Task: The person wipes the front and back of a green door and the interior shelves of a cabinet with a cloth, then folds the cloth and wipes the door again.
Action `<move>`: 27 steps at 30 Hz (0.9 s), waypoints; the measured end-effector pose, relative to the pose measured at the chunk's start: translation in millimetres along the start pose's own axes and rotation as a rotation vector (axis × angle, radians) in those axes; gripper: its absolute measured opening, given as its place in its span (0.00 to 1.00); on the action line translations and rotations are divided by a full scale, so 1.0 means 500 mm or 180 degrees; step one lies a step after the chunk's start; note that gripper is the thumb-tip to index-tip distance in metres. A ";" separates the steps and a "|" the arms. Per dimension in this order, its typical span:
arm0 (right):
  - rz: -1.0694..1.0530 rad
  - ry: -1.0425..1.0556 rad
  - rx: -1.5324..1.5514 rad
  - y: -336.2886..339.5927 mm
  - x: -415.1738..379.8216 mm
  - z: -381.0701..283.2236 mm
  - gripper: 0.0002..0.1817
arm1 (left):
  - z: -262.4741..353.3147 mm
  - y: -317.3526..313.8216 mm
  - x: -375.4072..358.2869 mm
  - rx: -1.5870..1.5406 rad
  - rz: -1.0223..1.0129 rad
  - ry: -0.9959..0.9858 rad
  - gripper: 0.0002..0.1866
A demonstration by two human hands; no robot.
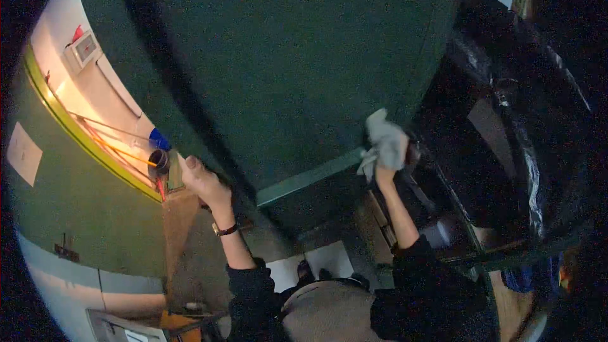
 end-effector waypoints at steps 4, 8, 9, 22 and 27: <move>0.1725 -0.1090 0.0790 0.070 0.210 -0.121 0.30 | 0.025 -0.002 -0.005 0.0098 0.0017 -0.0114 0.36; 0.1950 -0.0124 0.0194 0.152 0.499 -0.270 0.25 | 0.012 0.000 -0.002 -0.0062 -0.0021 -0.0029 0.35; 0.2144 0.0139 0.0068 0.157 0.585 -0.283 0.24 | 0.011 -0.002 -0.002 -0.0168 -0.0042 -0.0001 0.35; 0.1107 0.2726 -0.1703 0.066 0.907 -0.421 0.35 | 0.012 0.000 -0.006 -0.0094 0.0228 -0.0065 0.27; 0.1067 0.2849 -0.1892 0.058 0.776 -0.368 0.32 | 0.026 0.005 -0.015 -0.0050 0.0135 0.0048 0.28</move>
Point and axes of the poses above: each hand's wrist, its own x-axis towards the middle knuckle, its own y-axis out of the back of the hand, z = x × y, the point moved 2 cm from there along x, towards the middle knuckle, and after that the axes turned 8 degrees about y, right-handed, at the moved point
